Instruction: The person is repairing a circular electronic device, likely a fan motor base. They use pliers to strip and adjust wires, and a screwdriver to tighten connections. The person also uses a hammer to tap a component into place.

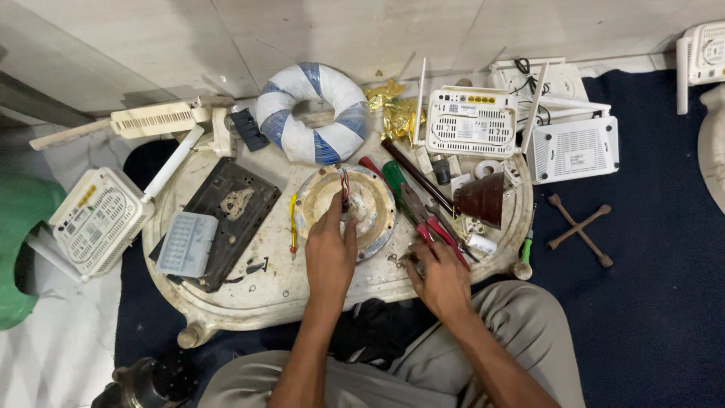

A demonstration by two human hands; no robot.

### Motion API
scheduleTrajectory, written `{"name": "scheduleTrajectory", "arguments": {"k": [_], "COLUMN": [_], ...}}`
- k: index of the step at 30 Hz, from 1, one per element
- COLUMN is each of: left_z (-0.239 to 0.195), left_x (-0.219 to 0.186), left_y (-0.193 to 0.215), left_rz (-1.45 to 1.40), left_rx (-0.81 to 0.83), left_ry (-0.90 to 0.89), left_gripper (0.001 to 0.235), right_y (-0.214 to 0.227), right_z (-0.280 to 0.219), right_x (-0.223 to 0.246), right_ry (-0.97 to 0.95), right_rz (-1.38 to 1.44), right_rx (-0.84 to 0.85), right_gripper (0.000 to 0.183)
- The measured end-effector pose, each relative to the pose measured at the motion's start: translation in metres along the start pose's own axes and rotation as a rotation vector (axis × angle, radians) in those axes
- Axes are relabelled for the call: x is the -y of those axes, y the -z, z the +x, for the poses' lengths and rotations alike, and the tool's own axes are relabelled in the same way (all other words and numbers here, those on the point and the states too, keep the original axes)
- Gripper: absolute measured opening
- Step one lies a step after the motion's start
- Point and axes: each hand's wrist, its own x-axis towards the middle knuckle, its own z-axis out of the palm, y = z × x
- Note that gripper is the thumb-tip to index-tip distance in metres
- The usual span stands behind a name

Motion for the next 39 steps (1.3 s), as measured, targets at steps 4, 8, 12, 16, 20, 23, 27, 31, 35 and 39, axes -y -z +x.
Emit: {"name": "scheduleTrajectory", "arguments": {"k": [4, 8, 12, 16, 20, 23, 27, 31, 35, 39], "left_z": [0.001, -0.009, -0.029, -0.033, -0.028, -0.032, -0.040, -0.035, -0.036, -0.039], "left_x": [0.004, 0.004, -0.002, 0.002, 0.012, 0.016, 0.019, 0.015, 0.011, 0.011], "left_y": [-0.001, -0.007, -0.018, -0.018, -0.009, -0.009, -0.014, -0.022, -0.027, -0.027], "left_rz": [0.036, 0.173, 0.308, 0.316, 0.214, 0.238, 0.226, 0.344, 0.456, 0.411], "left_rx": [0.006, 0.035, 0.111, 0.113, 0.217, 0.247, 0.232, 0.276, 0.339, 0.287], "left_ry": [0.011, 0.170, 0.170, 0.112, 0.293, 0.283, 0.217, 0.170, 0.176, 0.147], "left_gripper": [0.049, 0.047, 0.046, 0.031, 0.017, 0.013, 0.011, 0.014, 0.010, 0.011], "right_y": [-0.004, -0.005, 0.001, 0.005, 0.007, 0.005, 0.005, 0.008, 0.009, 0.009], "right_z": [-0.005, 0.000, 0.001, 0.006, 0.006, 0.006, 0.004, 0.007, 0.006, 0.006], "right_x": [-0.003, -0.007, -0.005, -0.002, 0.000, 0.003, 0.005, 0.005, 0.004, 0.007], "right_ry": [0.091, 0.126, -0.029, -0.118, -0.097, -0.037, -0.070, -0.025, 0.026, -0.050], "right_rz": [-0.080, -0.125, 0.044, 0.044, 0.042, 0.108, 0.114, 0.094, 0.083, 0.096], "right_rx": [0.005, 0.074, 0.080, -0.095, -0.069, -0.048, 0.094, 0.146, 0.143, 0.177], "right_gripper": [0.029, 0.032, 0.023, 0.028, 0.024, 0.021, 0.021, 0.024, 0.022, 0.020]}}
